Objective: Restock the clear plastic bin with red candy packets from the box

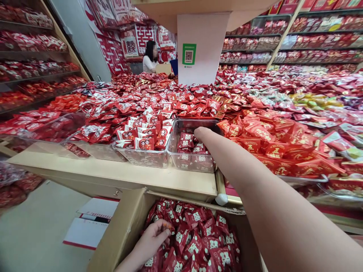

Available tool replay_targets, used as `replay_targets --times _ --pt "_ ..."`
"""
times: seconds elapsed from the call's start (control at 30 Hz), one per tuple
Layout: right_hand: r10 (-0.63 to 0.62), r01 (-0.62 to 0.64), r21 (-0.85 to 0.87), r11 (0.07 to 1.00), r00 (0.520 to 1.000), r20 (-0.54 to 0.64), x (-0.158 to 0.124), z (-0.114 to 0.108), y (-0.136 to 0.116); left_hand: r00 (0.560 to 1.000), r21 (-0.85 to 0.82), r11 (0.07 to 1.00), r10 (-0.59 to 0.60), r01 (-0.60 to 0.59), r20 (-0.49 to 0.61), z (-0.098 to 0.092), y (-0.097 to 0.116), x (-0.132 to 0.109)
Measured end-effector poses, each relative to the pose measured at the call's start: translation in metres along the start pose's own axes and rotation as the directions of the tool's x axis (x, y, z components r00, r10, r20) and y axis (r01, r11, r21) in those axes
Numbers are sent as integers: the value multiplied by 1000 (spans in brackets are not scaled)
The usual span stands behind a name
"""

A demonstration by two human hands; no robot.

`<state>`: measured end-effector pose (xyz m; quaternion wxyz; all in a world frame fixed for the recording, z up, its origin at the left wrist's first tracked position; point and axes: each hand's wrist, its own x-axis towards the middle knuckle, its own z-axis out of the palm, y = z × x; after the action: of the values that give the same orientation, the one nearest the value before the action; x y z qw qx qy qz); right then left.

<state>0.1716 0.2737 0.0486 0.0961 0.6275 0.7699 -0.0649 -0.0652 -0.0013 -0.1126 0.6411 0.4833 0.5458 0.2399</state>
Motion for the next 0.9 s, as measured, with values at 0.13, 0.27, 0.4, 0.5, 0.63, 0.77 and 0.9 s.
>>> replay_targets --times 0.13,0.27,0.4,0.5,0.63,0.77,0.9 --pt "65 -67 -80 995 997 -30 -26 -32 -10 1000 74 997 29 -29 1 -1 3 -3" --pt "-121 157 106 982 949 -290 -117 -56 -42 968 385 894 252 -231 -6 -3 16 -13" --pt "-410 382 519 764 910 -65 -228 22 -75 968 665 707 219 -242 119 5 24 -23" --pt "-324 187 543 818 931 168 -268 123 -91 971 771 602 30 -207 237 18 22 -25" --pt "-89 -66 513 856 958 272 -276 208 -103 941 822 476 43 -314 335 36 18 -25" --pt "-161 51 685 727 982 98 -281 225 -105 937 824 449 121 -345 327 44 21 -25" --pt "-168 102 729 677 986 19 -286 223 -98 934 760 542 205 -358 293 42 20 -29"
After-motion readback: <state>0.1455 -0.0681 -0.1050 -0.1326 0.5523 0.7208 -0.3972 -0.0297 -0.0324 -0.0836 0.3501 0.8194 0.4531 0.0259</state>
